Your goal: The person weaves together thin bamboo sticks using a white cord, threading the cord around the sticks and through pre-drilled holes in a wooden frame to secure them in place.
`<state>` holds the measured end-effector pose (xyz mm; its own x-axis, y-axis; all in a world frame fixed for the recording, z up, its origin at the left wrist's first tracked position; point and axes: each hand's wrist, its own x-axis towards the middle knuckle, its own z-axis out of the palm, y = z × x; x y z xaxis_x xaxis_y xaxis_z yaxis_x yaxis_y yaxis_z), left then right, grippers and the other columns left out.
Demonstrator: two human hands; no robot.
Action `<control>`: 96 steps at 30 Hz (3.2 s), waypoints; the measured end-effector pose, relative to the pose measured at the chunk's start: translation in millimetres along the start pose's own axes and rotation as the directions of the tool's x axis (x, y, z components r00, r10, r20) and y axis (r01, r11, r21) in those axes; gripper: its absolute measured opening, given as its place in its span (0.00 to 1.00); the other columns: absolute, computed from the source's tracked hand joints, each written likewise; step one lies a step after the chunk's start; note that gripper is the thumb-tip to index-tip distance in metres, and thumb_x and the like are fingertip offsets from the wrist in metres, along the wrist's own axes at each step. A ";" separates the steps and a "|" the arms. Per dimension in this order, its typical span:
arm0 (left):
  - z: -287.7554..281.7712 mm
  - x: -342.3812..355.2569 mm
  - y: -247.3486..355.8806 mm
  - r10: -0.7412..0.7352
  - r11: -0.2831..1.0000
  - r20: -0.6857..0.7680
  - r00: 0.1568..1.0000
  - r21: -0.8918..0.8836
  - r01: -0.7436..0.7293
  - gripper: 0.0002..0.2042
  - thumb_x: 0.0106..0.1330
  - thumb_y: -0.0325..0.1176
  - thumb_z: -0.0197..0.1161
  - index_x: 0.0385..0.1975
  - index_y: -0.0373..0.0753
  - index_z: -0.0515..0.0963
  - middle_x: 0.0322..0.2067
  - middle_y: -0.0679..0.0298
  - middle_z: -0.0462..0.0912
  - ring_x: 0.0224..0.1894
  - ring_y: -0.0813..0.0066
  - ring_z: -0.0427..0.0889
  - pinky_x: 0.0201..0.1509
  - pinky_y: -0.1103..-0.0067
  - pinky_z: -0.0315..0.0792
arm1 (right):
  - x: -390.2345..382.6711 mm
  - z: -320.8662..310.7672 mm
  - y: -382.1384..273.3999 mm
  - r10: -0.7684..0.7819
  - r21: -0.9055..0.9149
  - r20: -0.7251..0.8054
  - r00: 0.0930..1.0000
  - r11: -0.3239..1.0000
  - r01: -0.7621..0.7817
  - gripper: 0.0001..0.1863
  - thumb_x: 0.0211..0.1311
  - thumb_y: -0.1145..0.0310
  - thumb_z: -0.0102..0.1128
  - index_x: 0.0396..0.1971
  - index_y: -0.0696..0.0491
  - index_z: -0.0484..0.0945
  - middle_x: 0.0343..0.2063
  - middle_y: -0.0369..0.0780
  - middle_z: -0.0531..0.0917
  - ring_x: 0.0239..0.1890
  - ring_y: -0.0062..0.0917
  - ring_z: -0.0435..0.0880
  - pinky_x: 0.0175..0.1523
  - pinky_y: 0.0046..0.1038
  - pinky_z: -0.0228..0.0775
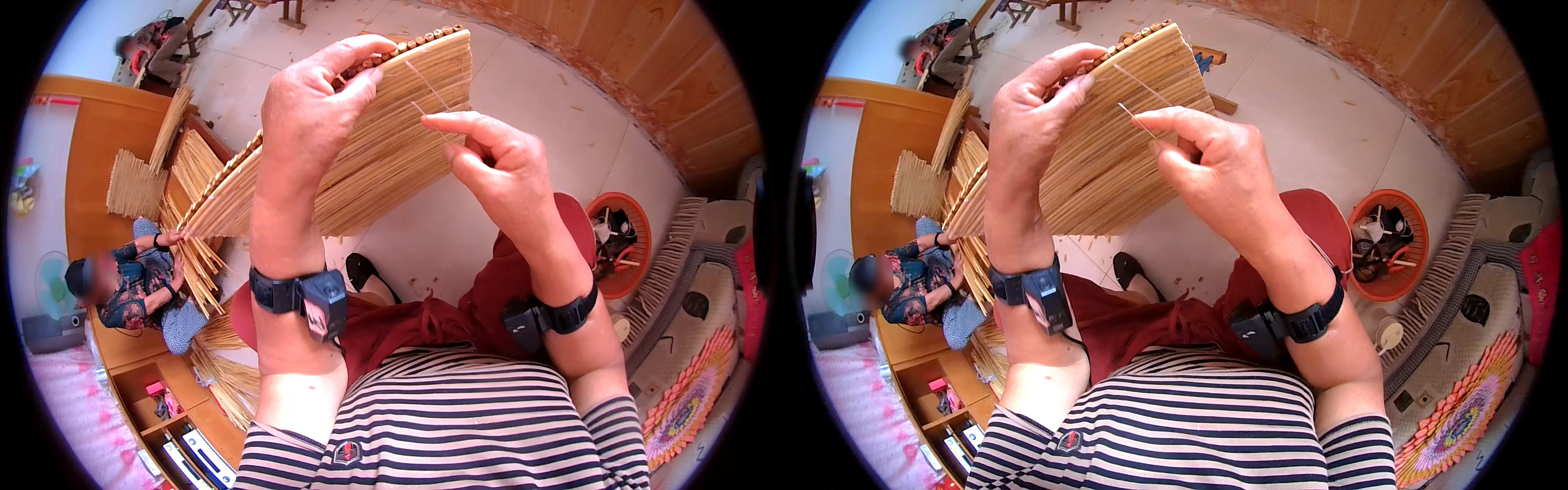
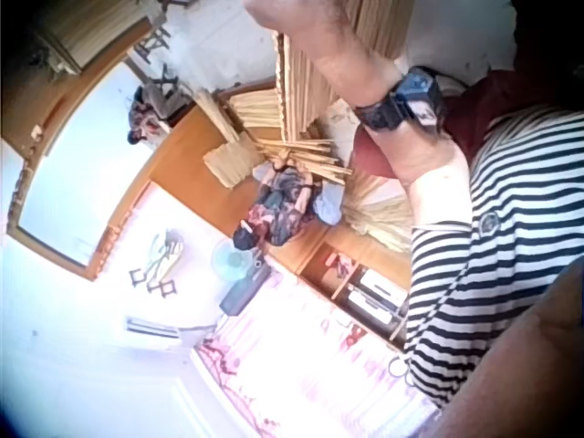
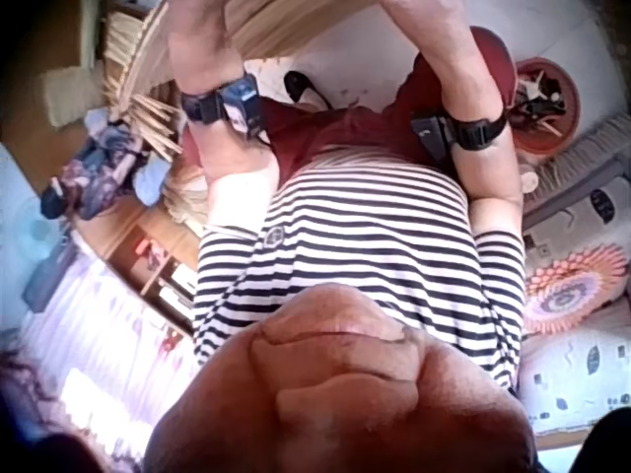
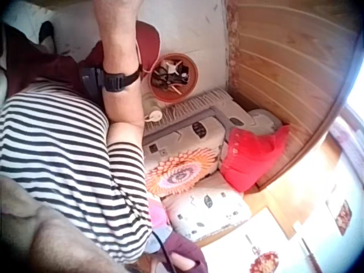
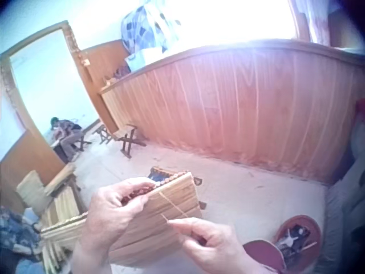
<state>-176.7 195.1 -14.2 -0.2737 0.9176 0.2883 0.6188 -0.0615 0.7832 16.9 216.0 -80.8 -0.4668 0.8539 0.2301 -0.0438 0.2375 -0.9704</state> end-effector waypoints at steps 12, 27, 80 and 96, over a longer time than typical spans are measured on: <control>-5.4 14.9 -11.0 -0.051 0.992 0.066 0.997 -0.110 0.058 0.11 0.63 0.26 0.63 0.44 0.39 0.85 0.35 0.71 0.88 0.36 0.88 0.82 0.43 0.87 0.75 | 31.0 18.0 0.7 -0.052 -0.006 -0.101 0.994 0.999 0.052 0.20 0.61 0.77 0.56 0.54 0.55 0.81 0.20 0.25 0.70 0.22 0.08 0.66 0.28 0.15 0.61; -2.7 8.5 -5.9 -0.083 0.989 0.039 0.996 -0.121 0.087 0.12 0.63 0.26 0.63 0.45 0.40 0.85 0.35 0.70 0.88 0.35 0.88 0.81 0.41 0.87 0.75 | 34.1 24.1 12.3 -0.044 0.043 -0.067 0.997 0.998 0.047 0.22 0.58 0.74 0.57 0.54 0.54 0.80 0.20 0.37 0.78 0.23 0.16 0.75 0.33 0.23 0.73; 5.8 -12.5 7.6 -0.060 0.998 0.010 0.998 -0.033 0.060 0.12 0.66 0.22 0.63 0.48 0.36 0.83 0.39 0.68 0.84 0.39 0.86 0.79 0.44 0.87 0.73 | 26.4 -4.2 -9.5 0.259 0.542 0.180 0.949 0.779 -0.316 0.17 0.60 0.75 0.58 0.48 0.63 0.82 0.18 0.32 0.79 0.19 0.09 0.72 0.24 0.15 0.64; 28.4 -55.5 34.2 0.039 0.998 -0.065 0.997 0.061 -0.035 0.11 0.64 0.19 0.62 0.45 0.34 0.84 0.41 0.64 0.87 0.42 0.82 0.82 0.49 0.84 0.75 | -17.8 -15.9 -16.4 0.225 0.292 0.102 0.969 0.924 -0.246 0.20 0.63 0.75 0.56 0.56 0.59 0.78 0.22 0.28 0.76 0.20 0.08 0.69 0.26 0.15 0.63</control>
<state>-119.4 153.2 -19.1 -0.2971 0.8868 0.3540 0.6714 -0.0696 0.7378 39.9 204.3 -67.8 -0.5522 0.8337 -0.0031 -0.1840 -0.1255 -0.9749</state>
